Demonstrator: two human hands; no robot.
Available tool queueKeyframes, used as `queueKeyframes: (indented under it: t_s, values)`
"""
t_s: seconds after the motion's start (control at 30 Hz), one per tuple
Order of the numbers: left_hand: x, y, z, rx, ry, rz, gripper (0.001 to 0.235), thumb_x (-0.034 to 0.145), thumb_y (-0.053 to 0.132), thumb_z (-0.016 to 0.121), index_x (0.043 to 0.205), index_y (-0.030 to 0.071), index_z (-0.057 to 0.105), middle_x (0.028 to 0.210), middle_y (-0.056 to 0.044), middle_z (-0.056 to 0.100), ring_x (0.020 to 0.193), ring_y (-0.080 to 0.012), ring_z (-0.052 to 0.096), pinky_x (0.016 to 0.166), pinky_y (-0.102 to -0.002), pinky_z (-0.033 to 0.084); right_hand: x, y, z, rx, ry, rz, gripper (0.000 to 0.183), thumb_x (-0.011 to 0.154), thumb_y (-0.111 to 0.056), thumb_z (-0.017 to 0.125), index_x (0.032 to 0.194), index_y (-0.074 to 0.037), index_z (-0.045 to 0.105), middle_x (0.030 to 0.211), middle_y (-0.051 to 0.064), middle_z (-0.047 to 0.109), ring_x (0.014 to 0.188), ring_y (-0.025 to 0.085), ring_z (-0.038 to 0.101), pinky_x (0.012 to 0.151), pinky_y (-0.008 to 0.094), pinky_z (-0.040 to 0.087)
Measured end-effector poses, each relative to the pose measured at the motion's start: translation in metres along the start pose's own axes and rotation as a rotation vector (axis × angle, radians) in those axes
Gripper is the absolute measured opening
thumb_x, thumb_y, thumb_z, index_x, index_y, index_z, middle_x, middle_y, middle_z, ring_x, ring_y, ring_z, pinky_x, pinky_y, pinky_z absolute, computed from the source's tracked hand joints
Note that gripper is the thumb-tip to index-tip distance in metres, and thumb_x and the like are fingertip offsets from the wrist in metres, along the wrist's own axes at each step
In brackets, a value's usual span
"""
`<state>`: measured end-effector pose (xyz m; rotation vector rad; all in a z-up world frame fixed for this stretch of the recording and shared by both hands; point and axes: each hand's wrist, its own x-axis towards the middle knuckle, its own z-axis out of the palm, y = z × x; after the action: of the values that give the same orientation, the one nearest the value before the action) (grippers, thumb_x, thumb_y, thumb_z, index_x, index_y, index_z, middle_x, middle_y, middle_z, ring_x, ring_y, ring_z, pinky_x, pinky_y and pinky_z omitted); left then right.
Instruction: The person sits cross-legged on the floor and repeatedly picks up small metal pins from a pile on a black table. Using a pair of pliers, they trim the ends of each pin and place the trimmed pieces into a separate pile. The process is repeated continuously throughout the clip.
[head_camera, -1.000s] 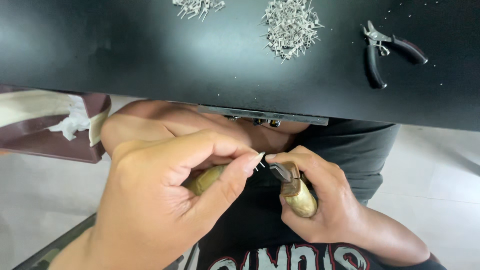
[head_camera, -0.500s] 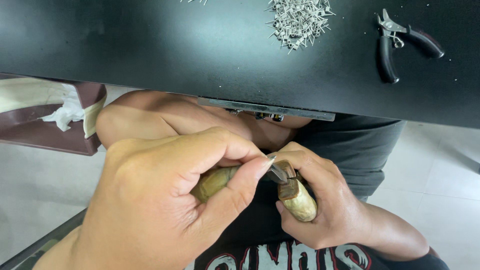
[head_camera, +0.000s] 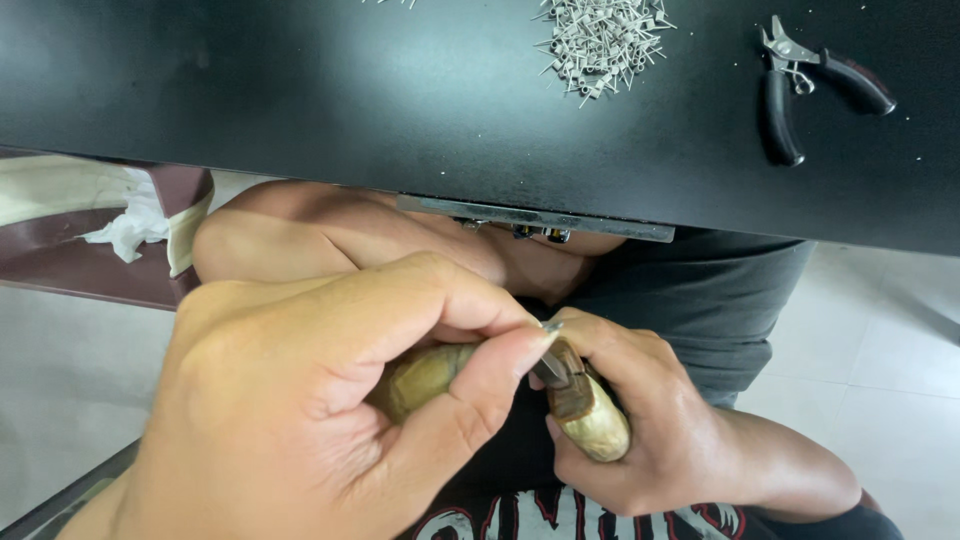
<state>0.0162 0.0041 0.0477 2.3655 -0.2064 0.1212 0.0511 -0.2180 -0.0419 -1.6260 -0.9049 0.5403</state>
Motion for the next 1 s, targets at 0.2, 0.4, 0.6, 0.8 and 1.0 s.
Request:
queueKeyframes:
  t_s: [0.2,0.4,0.6,0.8,1.0]
  values:
    - [-0.007,-0.006,-0.002,0.006,0.016,0.006,0.014,0.1,0.015,0.066,0.089,0.009,0.072,0.07,0.004,0.066,0.059,-0.0114,0.06,0.061,-0.025,0.048,-0.008,0.008,-0.003,0.0,0.032,0.003,0.041,0.079,-0.007,0.062,0.119,0.001,0.053,0.104,0.012,0.064,0.088,0.025,0.064,0.079,0.034,0.054]
    - [-0.004,-0.006,0.002,0.014,0.012,0.028,0.012,0.1,0.012,0.067,0.09,0.007,0.072,0.073,0.002,0.068,0.061,-0.012,0.061,0.061,-0.026,0.049,0.001,0.001,-0.005,-0.042,0.014,-0.004,0.042,0.077,-0.004,0.062,0.118,0.0,0.056,0.108,0.011,0.068,0.087,0.024,0.065,0.076,0.032,0.055]
    - [0.002,-0.003,0.009,0.024,0.017,0.049,0.011,0.101,0.01,0.068,0.092,0.005,0.073,0.077,0.001,0.07,0.063,-0.0126,0.063,0.062,-0.026,0.049,0.006,-0.002,0.0,-0.03,0.015,0.007,0.044,0.076,0.0,0.061,0.12,0.0,0.054,0.093,0.008,0.059,0.075,0.02,0.057,0.067,0.03,0.048]
    - [-0.006,-0.019,-0.005,0.03,0.028,0.074,0.01,0.101,0.007,0.07,0.093,0.004,0.073,0.08,-0.001,0.072,0.065,-0.0133,0.064,0.062,-0.026,0.05,0.002,0.0,-0.006,-0.073,-0.015,0.023,0.053,0.071,0.004,0.06,0.124,0.002,0.054,0.089,0.007,0.061,0.078,0.023,0.06,0.071,0.034,0.052]
    - [0.021,-0.023,0.006,0.031,0.035,0.118,0.008,0.102,0.005,0.071,0.094,0.002,0.073,0.084,-0.002,0.075,0.066,-0.0139,0.065,0.063,-0.027,0.05,-0.012,0.016,-0.014,-0.125,0.026,0.239,0.055,0.067,0.0,0.062,0.122,-0.004,0.058,0.111,0.008,0.066,0.089,0.019,0.065,0.084,0.03,0.053]
